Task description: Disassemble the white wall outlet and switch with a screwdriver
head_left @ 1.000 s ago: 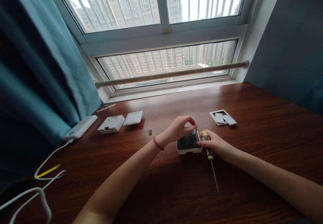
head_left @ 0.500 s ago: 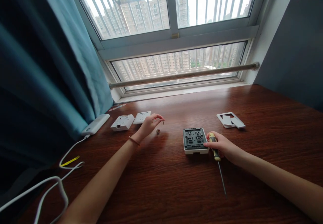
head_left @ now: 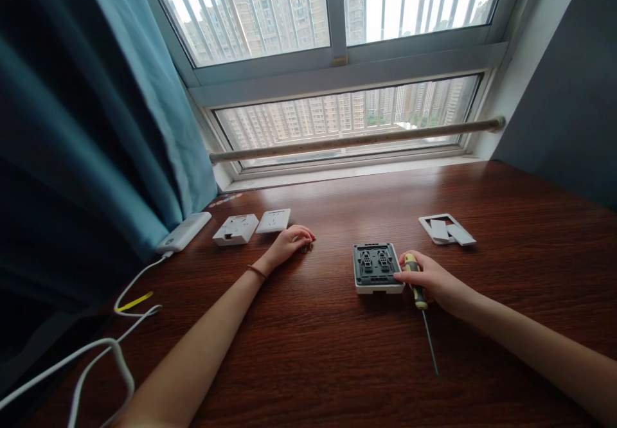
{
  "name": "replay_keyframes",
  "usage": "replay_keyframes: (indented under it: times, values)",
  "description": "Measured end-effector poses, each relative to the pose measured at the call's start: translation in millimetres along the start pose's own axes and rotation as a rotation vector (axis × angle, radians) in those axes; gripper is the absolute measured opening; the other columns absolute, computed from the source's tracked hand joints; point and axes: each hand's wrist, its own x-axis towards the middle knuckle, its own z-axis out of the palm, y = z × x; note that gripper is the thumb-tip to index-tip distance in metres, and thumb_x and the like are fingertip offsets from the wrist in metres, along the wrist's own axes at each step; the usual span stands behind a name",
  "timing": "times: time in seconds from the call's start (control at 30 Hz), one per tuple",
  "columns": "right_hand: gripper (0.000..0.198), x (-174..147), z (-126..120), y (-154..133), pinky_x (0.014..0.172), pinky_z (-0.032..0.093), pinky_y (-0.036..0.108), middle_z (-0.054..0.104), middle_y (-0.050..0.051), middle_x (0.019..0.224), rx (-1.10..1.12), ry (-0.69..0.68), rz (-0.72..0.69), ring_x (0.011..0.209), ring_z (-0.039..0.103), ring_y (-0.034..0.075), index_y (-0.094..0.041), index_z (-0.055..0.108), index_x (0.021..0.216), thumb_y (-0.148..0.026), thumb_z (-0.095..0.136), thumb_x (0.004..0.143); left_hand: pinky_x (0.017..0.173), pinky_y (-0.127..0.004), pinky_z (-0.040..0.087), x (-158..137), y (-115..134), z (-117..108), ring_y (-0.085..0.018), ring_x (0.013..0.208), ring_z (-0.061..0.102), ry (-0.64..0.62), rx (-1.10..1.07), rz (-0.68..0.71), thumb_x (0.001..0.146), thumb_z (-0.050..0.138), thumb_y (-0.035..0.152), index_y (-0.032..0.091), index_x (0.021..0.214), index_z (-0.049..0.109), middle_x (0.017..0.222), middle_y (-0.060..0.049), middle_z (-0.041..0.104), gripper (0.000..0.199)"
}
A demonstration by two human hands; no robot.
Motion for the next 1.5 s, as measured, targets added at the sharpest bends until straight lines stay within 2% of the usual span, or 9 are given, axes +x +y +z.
replay_keyframes:
  times: [0.2, 0.4, 0.77, 1.13, 1.3, 1.5]
  values:
    - [0.037, -0.5, 0.3, -1.3, 0.033, 0.028, 0.015, 0.051, -0.006, 0.060, 0.015, -0.009, 0.003, 0.043, 0.046, 0.006, -0.021, 0.041, 0.085, -0.038, 0.068, 0.068, 0.091, -0.031, 0.043, -0.2, -0.6, 0.0, -0.019, 0.095, 0.057, -0.019, -0.017, -0.013, 0.079, 0.058, 0.032, 0.015, 0.079, 0.069, 0.095, -0.009, 0.066, 0.020]
    - [0.038, -1.4, 1.7, -3.6, 0.032, 0.022, 0.014, 0.049, -0.006, 0.056, -0.017, 0.017, 0.012, 0.040, 0.043, 0.006, -0.020, 0.042, 0.084, -0.040, 0.069, 0.067, 0.091, -0.033, 0.043, -1.1, 0.4, -0.7, -0.020, 0.096, 0.057, -0.024, -0.044, -0.030, 0.077, 0.059, 0.030, 0.015, 0.073, 0.068, 0.094, -0.009, 0.066, 0.018]
    - [0.038, 0.2, 1.6, -0.6, 0.032, 0.024, 0.014, 0.049, -0.007, 0.058, 0.024, 0.013, 0.003, 0.040, 0.044, 0.006, -0.021, 0.042, 0.085, -0.039, 0.070, 0.066, 0.091, -0.034, 0.044, -1.3, 1.5, -2.0, -0.021, 0.097, 0.058, -0.001, -0.055, -0.059, 0.073, 0.060, 0.028, 0.015, 0.072, 0.067, 0.093, -0.009, 0.067, 0.015]
    - [0.041, 1.7, 2.9, -0.8, 0.032, 0.024, 0.014, 0.051, -0.007, 0.057, 0.066, 0.014, 0.013, 0.041, 0.052, 0.009, -0.021, 0.041, 0.087, -0.038, 0.071, 0.064, 0.090, -0.034, 0.044, -0.9, 0.2, -1.1, -0.020, 0.094, 0.060, 0.012, -0.035, -0.048, 0.073, 0.059, 0.027, 0.016, 0.073, 0.066, 0.094, -0.008, 0.067, 0.013]
    - [0.041, 1.0, 2.4, -1.7, 0.033, 0.026, 0.015, 0.050, -0.008, 0.057, 0.081, 0.022, 0.030, 0.040, 0.048, 0.007, -0.022, 0.042, 0.087, -0.038, 0.071, 0.063, 0.090, -0.034, 0.044, -0.9, 2.4, -1.4, -0.021, 0.094, 0.060, 0.018, -0.028, -0.052, 0.073, 0.059, 0.027, 0.016, 0.073, 0.067, 0.094, -0.008, 0.067, 0.014]
    - [0.030, 2.7, 0.9, 0.8, 0.036, 0.026, 0.013, 0.044, -0.009, 0.049, 0.106, 0.052, -0.002, 0.038, 0.038, 0.003, -0.021, 0.046, 0.086, -0.036, 0.066, 0.069, 0.090, -0.033, 0.045, -2.2, 5.3, -1.6, -0.021, 0.094, 0.060, 0.042, -0.023, -0.046, 0.075, 0.057, 0.028, 0.015, 0.076, 0.067, 0.093, -0.008, 0.067, 0.017]
